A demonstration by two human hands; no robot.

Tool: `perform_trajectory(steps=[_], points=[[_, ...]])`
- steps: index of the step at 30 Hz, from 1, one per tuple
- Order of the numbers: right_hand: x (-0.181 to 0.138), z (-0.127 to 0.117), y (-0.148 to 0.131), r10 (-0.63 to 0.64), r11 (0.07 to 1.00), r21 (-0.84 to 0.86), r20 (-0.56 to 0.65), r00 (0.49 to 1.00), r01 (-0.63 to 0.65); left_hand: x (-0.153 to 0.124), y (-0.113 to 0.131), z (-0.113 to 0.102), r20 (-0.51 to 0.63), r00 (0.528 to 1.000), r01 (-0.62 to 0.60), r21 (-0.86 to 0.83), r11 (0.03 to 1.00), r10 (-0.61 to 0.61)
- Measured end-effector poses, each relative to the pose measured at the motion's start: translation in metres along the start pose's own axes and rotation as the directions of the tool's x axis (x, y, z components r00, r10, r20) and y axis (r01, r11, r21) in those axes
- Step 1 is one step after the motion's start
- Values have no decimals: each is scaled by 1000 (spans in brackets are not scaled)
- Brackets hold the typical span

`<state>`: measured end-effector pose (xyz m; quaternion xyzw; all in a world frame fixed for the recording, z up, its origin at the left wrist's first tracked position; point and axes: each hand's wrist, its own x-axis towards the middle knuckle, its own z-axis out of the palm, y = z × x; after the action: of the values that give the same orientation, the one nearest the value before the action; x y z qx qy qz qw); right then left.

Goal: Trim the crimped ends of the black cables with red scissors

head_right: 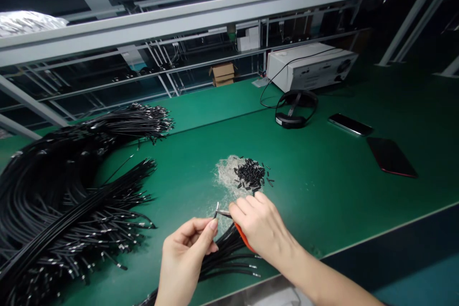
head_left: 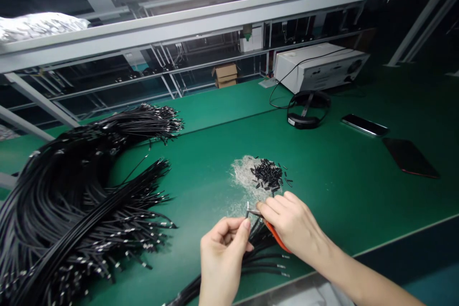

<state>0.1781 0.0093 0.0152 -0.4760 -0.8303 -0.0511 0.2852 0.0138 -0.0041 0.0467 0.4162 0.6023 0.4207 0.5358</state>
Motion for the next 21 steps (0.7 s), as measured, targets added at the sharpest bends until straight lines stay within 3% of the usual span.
perform_trajectory(steps=[10,13,15,17,19,21], points=[[0,-2,5,-1,999,46,15,1000,1,0,-2,-1,25,999,-40,56,998,39],[-1,-5,5,-54,980,195,57,997,42,-1,-3,-2,33,999,-22,48,999,21],[-1,-7,2,17,933,358,55,998,-36,0,-4,-2,31,999,-22,39,999,21],[2,-7,-2,232,800,550,85,969,-240,0,-4,-1,26,999,-39,37,999,38],[5,-7,-9,411,555,712,216,886,-431,1,-4,1,17,998,-61,34,998,61],[7,-6,-16,447,312,799,355,821,-515,1,-5,4,7,997,-82,26,996,82]])
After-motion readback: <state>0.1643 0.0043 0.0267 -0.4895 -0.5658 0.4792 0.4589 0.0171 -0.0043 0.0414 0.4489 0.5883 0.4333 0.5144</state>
